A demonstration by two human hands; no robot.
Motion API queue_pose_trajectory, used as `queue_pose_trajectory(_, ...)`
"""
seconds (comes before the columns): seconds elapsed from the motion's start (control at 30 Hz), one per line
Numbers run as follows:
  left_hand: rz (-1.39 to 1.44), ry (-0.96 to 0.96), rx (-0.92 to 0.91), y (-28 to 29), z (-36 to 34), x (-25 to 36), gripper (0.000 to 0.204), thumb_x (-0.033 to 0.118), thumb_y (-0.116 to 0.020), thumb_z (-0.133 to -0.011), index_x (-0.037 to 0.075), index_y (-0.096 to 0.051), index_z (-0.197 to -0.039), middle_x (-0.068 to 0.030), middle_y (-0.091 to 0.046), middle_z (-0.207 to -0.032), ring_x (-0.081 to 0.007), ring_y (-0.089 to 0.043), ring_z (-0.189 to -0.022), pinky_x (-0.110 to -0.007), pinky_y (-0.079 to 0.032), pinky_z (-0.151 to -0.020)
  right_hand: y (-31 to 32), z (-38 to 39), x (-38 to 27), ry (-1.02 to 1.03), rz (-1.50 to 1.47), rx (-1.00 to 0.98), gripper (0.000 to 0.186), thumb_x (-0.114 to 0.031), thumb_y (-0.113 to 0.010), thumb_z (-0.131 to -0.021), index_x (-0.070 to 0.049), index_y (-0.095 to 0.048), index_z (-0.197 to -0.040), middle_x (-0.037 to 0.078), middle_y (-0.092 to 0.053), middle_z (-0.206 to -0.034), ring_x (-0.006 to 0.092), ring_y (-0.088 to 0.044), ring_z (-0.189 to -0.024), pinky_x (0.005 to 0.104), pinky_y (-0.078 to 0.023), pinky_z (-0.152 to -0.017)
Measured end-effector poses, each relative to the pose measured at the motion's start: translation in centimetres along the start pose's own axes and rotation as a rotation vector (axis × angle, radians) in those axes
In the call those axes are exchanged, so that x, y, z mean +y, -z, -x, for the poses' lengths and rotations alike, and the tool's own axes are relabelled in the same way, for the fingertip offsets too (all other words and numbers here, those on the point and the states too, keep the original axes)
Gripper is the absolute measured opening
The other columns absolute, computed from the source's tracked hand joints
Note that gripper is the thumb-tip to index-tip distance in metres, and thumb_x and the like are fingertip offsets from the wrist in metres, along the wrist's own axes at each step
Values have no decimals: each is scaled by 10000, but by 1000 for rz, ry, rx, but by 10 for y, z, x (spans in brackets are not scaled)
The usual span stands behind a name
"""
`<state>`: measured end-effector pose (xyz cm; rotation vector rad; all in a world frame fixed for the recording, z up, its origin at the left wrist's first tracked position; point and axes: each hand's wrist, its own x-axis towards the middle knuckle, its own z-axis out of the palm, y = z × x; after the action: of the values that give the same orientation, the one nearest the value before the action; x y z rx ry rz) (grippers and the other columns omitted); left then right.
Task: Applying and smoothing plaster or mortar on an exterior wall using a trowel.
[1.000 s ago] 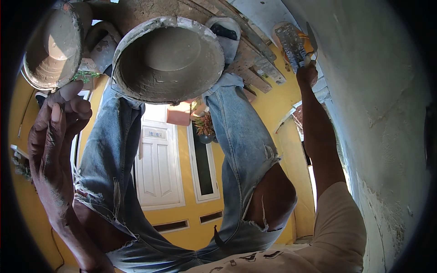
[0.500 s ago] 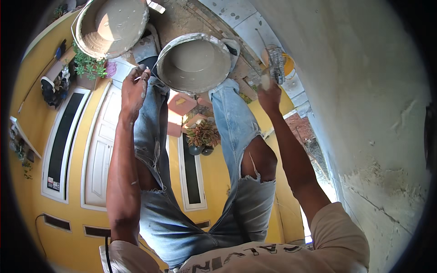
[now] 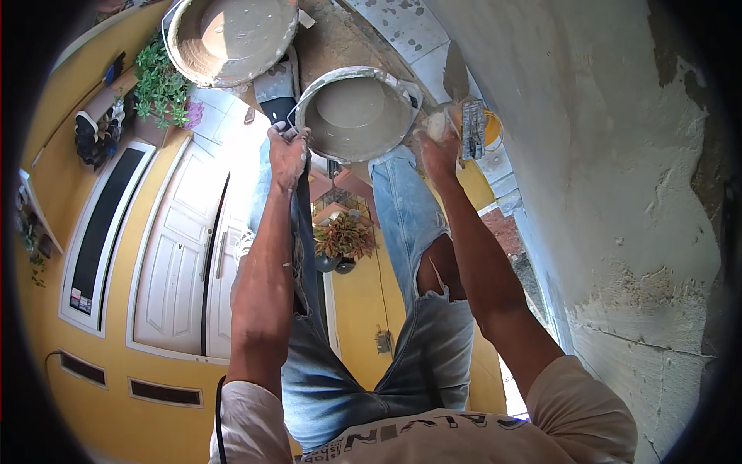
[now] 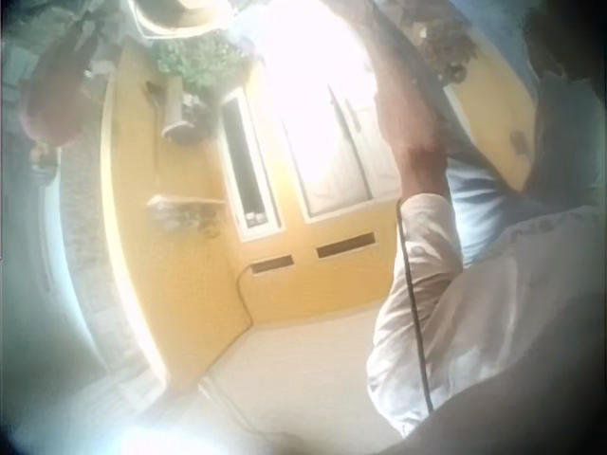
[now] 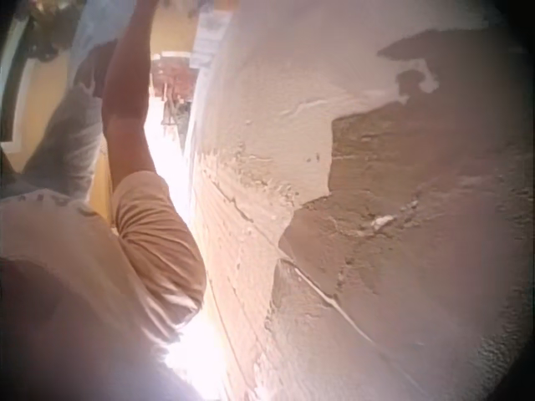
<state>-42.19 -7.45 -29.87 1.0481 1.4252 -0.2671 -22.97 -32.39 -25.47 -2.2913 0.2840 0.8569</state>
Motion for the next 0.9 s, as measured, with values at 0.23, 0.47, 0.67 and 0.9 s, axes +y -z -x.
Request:
queue_pose_trajectory(0.23,-57,41,-118,-7,4,16,200,76,-710,-887,13,-629,-1058,-47,-677,-952,-129,-595,-858,-286,-479,-788,-11,-42,-4,-342,-288,-148,623,-150,-772,-762,41,-566,-1318,154,-644,-1188,264,-623,-1064,380,-484,-936)
queue_pose_trajectory(0.47,90,108,-210,0,54,62,142,38,-612,-927,7,-601,-1065,-24,-624,-923,-114,-576,-850,-272,-495,-767,17,-45,-26,-364,-360,-239,600,-161,-765,-756,15,-565,-1293,130,-678,-1123,248,-627,-1120,394,-478,-996)
queue_pose_trajectory(0.67,317,-23,-256,26,156,122,357,26,-612,-950,-7,-571,-1303,-68,-674,-1128,-128,-637,-993,-276,-529,-897,56,-36,-96,-219,-430,-461,445,-125,-703,-835,7,-582,-1243,114,-689,-1119,238,-686,-1018,373,-541,-942)
queue_pose_trajectory(0.9,606,-145,-156,89,211,139,500,114,-723,-918,0,-553,-1374,-28,-690,-1105,-88,-654,-916,-272,-548,-882,26,-19,-209,-81,-584,-586,335,-122,-704,-836,-12,-661,-1149,78,-702,-1075,185,-645,-976,336,-483,-917)
